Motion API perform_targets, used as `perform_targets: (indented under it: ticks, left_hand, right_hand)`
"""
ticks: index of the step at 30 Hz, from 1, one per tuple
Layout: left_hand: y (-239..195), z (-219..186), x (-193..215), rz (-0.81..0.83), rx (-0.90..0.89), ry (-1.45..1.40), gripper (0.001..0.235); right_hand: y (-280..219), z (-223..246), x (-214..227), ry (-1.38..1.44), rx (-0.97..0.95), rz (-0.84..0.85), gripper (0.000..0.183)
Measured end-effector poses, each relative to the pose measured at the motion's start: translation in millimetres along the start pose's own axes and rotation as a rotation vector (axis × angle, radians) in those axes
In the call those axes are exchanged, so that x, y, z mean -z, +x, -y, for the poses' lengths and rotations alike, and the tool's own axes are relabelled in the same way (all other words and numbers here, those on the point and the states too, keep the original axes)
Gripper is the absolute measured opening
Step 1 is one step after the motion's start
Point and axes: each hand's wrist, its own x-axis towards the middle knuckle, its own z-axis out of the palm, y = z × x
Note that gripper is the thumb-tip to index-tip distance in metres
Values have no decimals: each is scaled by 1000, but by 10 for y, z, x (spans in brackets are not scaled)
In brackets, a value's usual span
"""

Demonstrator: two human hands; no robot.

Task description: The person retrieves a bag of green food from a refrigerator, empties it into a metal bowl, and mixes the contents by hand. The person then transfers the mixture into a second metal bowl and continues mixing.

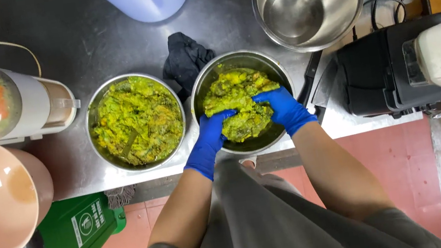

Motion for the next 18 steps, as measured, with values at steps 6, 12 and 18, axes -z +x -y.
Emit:
perform_targets:
  ticks: [6, 12, 18]
  left_hand:
    - [-127, -156, -44, -23, 82, 53, 51]
    - [-195, -212, 1, 82, 46, 36, 50]
    - [-140, -164, -187, -48, 105, -6, 47]
  right_hand:
    - [26, -431, -189, 531, -299, -140, 44]
    - [-164, -363, -116, -122, 309, -8, 59]
    - [-281, -19, -148, -269, 33, -52, 74]
